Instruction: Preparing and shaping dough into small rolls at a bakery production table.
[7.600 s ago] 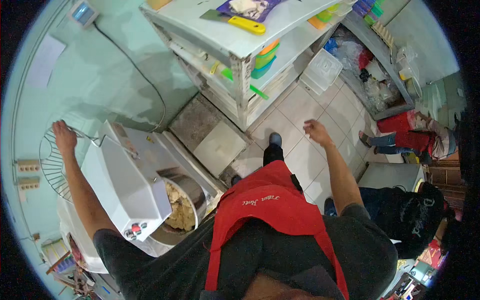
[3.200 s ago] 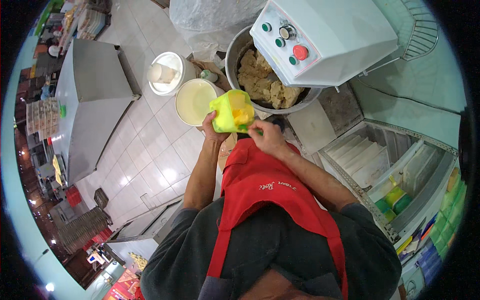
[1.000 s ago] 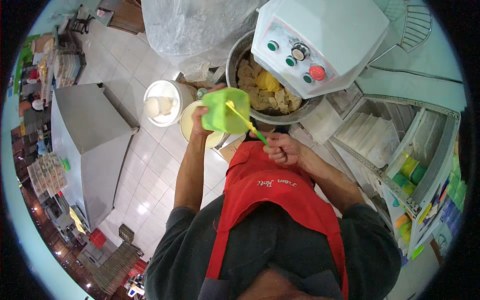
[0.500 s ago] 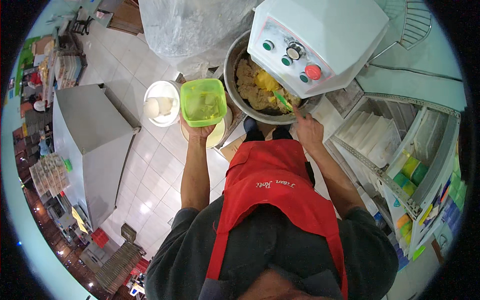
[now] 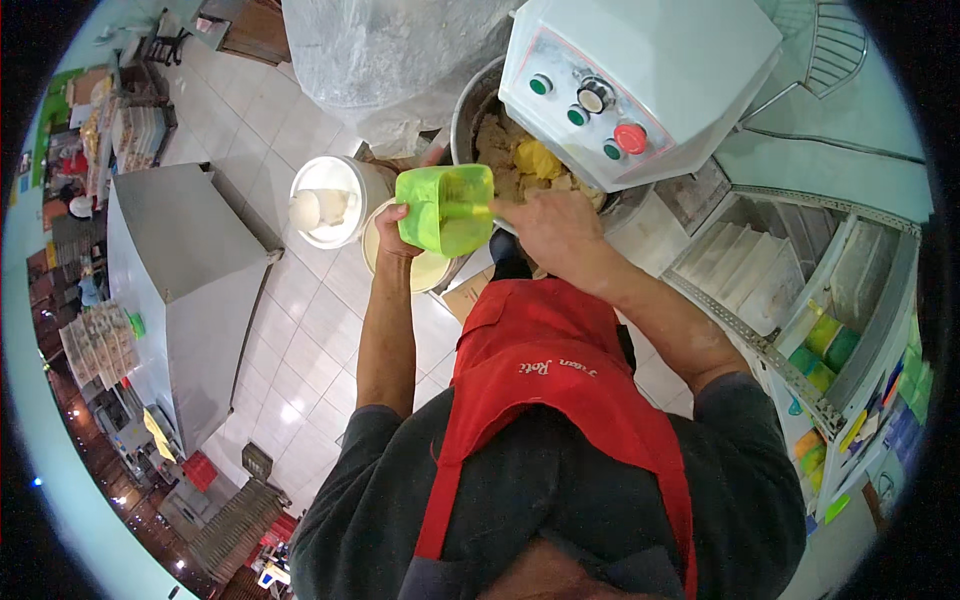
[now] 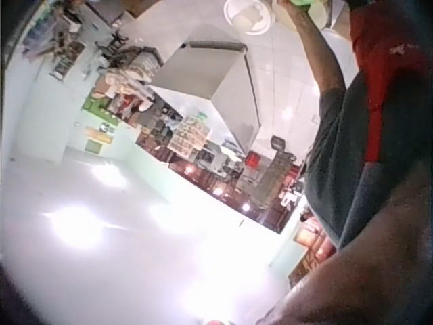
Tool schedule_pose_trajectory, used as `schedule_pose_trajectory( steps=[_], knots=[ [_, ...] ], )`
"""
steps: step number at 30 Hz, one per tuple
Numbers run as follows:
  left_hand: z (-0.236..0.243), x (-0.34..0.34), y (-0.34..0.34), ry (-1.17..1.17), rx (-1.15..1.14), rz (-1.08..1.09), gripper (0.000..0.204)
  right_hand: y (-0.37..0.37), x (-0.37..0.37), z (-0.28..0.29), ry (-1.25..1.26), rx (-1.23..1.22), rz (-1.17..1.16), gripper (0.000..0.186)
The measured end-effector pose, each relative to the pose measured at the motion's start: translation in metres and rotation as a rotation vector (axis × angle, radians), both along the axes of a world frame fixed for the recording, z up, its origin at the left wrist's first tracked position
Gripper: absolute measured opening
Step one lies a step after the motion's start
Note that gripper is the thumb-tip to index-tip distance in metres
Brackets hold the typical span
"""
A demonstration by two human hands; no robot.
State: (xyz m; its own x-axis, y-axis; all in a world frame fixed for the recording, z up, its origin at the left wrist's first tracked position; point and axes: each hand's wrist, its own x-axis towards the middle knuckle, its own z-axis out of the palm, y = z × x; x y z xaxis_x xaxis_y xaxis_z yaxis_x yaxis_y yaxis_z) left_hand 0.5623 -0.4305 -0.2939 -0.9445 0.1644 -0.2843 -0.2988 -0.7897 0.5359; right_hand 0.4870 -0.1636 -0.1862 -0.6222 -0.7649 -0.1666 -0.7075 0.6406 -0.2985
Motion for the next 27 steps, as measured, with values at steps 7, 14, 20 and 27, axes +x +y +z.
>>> schedule_pose_trajectory(
  steps=[7,14,20,27],
  knots=[
    [-0.017,0.022,-0.012,-0.017,-0.017,0.032,0.115,0.013,0.001,-0.091,-1.572,-0.281,-0.379,0.034],
    [-0.061,0.156,-0.071,-0.245,-0.058,0.511,0.087,0.057,0.029,-0.187,-1.367,-0.585,-0.814,0.047],
    [-0.056,0.251,-0.075,-0.375,-0.118,0.586,0.09,-0.085,-0.031,-0.326,-0.407,-0.027,-0.675,0.051],
    [-0.099,0.253,-0.057,-0.465,0.078,0.429,0.094,0.01,-0.078,-0.602,0.034,-0.095,-0.464,0.027]
  ],
)
